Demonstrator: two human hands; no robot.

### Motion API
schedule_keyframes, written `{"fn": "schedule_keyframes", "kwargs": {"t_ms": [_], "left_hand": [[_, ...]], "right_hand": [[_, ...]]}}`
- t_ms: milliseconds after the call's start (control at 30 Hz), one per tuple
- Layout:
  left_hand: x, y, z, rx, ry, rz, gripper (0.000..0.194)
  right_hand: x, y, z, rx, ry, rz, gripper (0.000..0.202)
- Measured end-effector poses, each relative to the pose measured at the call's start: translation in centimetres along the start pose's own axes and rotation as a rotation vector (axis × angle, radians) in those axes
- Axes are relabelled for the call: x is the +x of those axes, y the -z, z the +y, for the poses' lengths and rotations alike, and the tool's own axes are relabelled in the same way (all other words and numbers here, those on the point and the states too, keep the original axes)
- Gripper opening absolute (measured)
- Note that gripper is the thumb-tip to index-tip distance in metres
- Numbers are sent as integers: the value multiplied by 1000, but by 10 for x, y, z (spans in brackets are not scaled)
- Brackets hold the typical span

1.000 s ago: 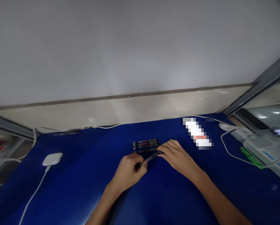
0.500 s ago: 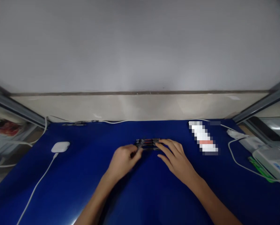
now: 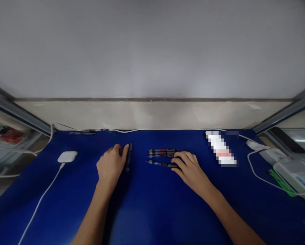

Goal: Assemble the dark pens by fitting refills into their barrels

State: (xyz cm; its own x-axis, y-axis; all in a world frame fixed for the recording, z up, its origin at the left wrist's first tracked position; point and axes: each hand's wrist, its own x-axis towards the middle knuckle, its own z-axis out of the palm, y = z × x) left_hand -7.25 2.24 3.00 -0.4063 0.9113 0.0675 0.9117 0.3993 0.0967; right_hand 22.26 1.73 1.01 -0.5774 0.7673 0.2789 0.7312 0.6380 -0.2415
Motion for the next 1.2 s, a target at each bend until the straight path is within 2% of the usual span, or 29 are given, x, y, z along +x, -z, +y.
{"fn": "schedule_keyframes", "kwargs": {"t_ms": [100, 200, 300, 433, 567, 767, 967, 1067, 1200], "left_hand": [[-6, -2, 8, -39, -138, 150, 43], [-16, -8, 21, -113, -419, 284, 35], [-30, -15, 38, -214, -766, 283, 27], [-47, -22, 54, -269, -1017, 221, 25], [-51, -28, 57, -206, -1034, 209, 19], [-56, -25, 62, -83, -1089, 222, 20], [-63, -24, 68, -61, -1105, 125, 19], [-62, -25, 68, -102, -1084, 81, 17], [-60, -23, 68, -184, -1006, -19, 15]], "right_hand": [[-1, -2, 0, 8, 16, -28, 21], [-1, -5, 0, 29, 37, -50, 14], [0, -7, -1, 55, 44, -63, 13], [0, -3, -1, 106, 41, -25, 14], [-1, 0, -1, 137, 14, -5, 18], [-2, 0, -1, 206, 33, -120, 21], [-1, 4, -6, 410, -130, -245, 18], [-1, 1, -9, 415, -106, -213, 19], [-1, -3, -14, 235, 15, -113, 27]]}}
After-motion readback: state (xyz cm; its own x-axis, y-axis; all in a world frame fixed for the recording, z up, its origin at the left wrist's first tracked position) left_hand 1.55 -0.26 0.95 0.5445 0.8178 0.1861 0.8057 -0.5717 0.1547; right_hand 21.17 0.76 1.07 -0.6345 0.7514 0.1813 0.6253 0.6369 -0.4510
